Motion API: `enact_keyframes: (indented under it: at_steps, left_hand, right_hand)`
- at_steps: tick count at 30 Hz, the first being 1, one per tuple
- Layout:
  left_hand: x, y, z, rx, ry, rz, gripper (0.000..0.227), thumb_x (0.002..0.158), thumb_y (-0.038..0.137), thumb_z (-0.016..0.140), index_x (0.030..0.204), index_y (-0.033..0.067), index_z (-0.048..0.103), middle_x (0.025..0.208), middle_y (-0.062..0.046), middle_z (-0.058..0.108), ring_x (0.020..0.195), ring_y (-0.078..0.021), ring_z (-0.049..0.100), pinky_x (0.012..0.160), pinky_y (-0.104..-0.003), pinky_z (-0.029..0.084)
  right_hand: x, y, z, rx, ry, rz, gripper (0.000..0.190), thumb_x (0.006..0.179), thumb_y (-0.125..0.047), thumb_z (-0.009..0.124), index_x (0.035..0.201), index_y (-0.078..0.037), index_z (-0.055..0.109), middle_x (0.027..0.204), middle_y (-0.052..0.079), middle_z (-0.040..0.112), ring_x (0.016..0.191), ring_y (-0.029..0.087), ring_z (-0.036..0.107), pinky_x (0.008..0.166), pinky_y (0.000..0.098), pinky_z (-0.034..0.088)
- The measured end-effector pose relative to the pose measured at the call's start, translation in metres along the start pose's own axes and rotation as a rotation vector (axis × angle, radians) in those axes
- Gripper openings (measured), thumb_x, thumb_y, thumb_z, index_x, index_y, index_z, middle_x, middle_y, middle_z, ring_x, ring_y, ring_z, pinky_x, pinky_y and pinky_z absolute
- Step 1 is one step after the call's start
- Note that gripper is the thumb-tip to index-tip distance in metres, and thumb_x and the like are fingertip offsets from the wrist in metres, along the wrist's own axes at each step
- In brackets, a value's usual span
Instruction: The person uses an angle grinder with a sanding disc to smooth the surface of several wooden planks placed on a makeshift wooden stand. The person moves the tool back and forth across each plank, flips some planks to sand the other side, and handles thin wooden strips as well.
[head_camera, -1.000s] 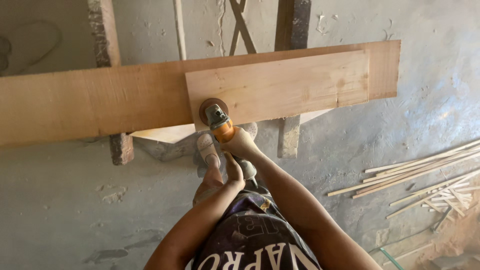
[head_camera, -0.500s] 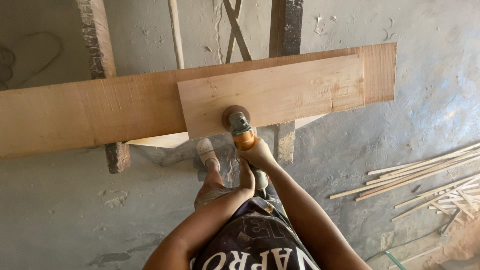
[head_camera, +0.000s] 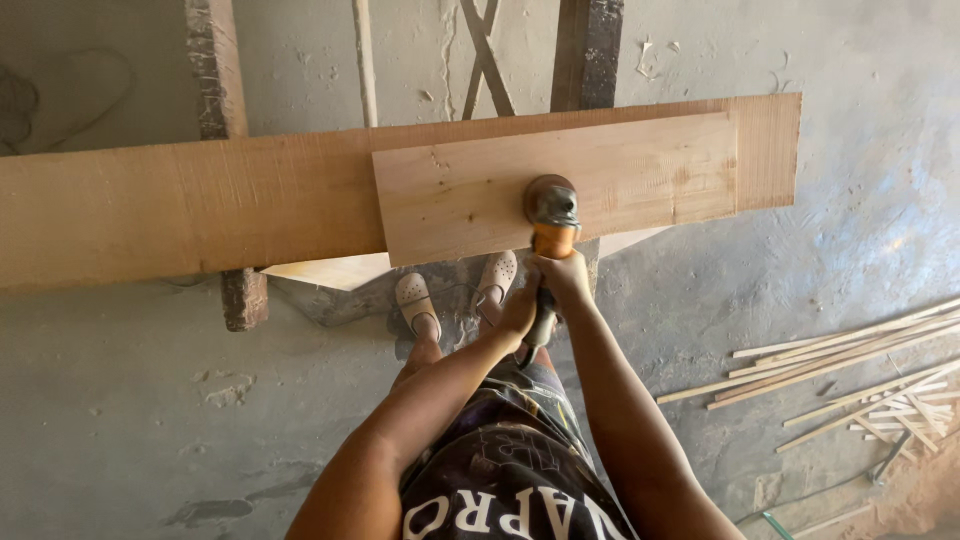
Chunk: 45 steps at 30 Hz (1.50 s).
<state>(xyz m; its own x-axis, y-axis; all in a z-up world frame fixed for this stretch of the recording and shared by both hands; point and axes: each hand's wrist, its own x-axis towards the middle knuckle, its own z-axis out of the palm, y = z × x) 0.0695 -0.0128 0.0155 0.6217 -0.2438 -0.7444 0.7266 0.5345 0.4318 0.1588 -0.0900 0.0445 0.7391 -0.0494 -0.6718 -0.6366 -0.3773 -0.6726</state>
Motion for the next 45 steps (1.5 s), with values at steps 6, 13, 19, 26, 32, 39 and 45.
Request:
enact_keyframes:
  at_steps: [6,13,19,26,32,39,45]
  left_hand:
    - [-0.033,0.019,-0.033,-0.122,0.166,0.067,0.075,0.104,0.068,0.028,0.094,0.0017,0.062,0.063,-0.012,0.062,0.048,-0.0205,0.061,0.045,-0.035,0.05]
    - [-0.053,0.022,-0.047,-0.233,0.14,0.237,0.053,0.101,0.058,0.028,0.12,0.0163,0.054,0.076,-0.007,0.066,0.055,-0.0196,0.063,0.049,-0.035,0.052]
    - [-0.055,0.009,-0.062,-0.221,0.143,0.131,0.075,0.105,0.065,0.02,0.105,0.0014,0.06,0.069,-0.01,0.064,0.053,-0.0198,0.064,0.048,-0.034,0.053]
    - [-0.059,-0.011,-0.096,-0.245,0.193,0.104,0.075,0.105,0.066,0.021,0.105,0.0018,0.06,0.07,-0.01,0.064,0.053,-0.0197,0.064,0.048,-0.034,0.053]
    - [-0.057,-0.049,-0.116,-0.382,0.44,0.161,0.074,0.104,0.066,0.022,0.105,0.0022,0.06,0.07,-0.01,0.065,0.054,-0.0197,0.064,0.048,-0.034,0.053]
    - [-0.024,-0.099,-0.066,-0.45,0.506,0.182,0.074,0.104,0.066,0.023,0.105,0.0026,0.06,0.071,-0.01,0.065,0.054,-0.0196,0.064,0.049,-0.034,0.053]
    - [-0.005,-0.112,-0.01,-0.376,0.397,0.163,0.073,0.103,0.067,0.023,0.105,0.0029,0.059,0.071,-0.01,0.065,0.054,-0.0195,0.064,0.049,-0.034,0.053]
  right_hand:
    - [-0.009,-0.009,0.055,-0.058,-0.074,-0.047,0.02,0.073,-0.008,0.078,0.087,0.002,0.067,0.075,0.005,0.068,0.063,0.013,0.064,0.058,0.0294,0.055]
    - [-0.026,-0.013,0.076,-0.176,-0.068,-0.044,0.021,0.072,-0.009,0.078,0.087,0.002,0.067,0.075,0.005,0.068,0.063,0.013,0.064,0.058,0.0291,0.054]
    - [-0.041,-0.021,0.094,-0.226,-0.101,-0.047,0.022,0.071,-0.01,0.078,0.088,0.0,0.067,0.076,0.005,0.07,0.065,0.012,0.066,0.059,0.0287,0.056]
    - [-0.06,-0.03,0.122,-0.376,-0.127,-0.064,0.031,0.068,-0.016,0.08,0.093,0.0,0.071,0.081,0.01,0.074,0.071,0.018,0.072,0.067,0.033,0.059]
    - [-0.082,-0.042,0.146,-0.559,-0.269,-0.096,0.048,0.063,-0.025,0.084,0.104,-0.003,0.072,0.094,0.014,0.078,0.087,0.024,0.076,0.08,0.0355,0.06]
    - [-0.083,-0.045,0.107,-0.697,-0.4,-0.146,0.05,0.064,-0.025,0.083,0.108,-0.005,0.071,0.095,0.015,0.077,0.091,0.028,0.074,0.083,0.0383,0.058]
    - [-0.064,-0.022,0.034,-0.589,-0.282,-0.024,0.042,0.066,-0.017,0.081,0.105,-0.003,0.069,0.09,0.011,0.075,0.082,0.024,0.073,0.077,0.0368,0.061]
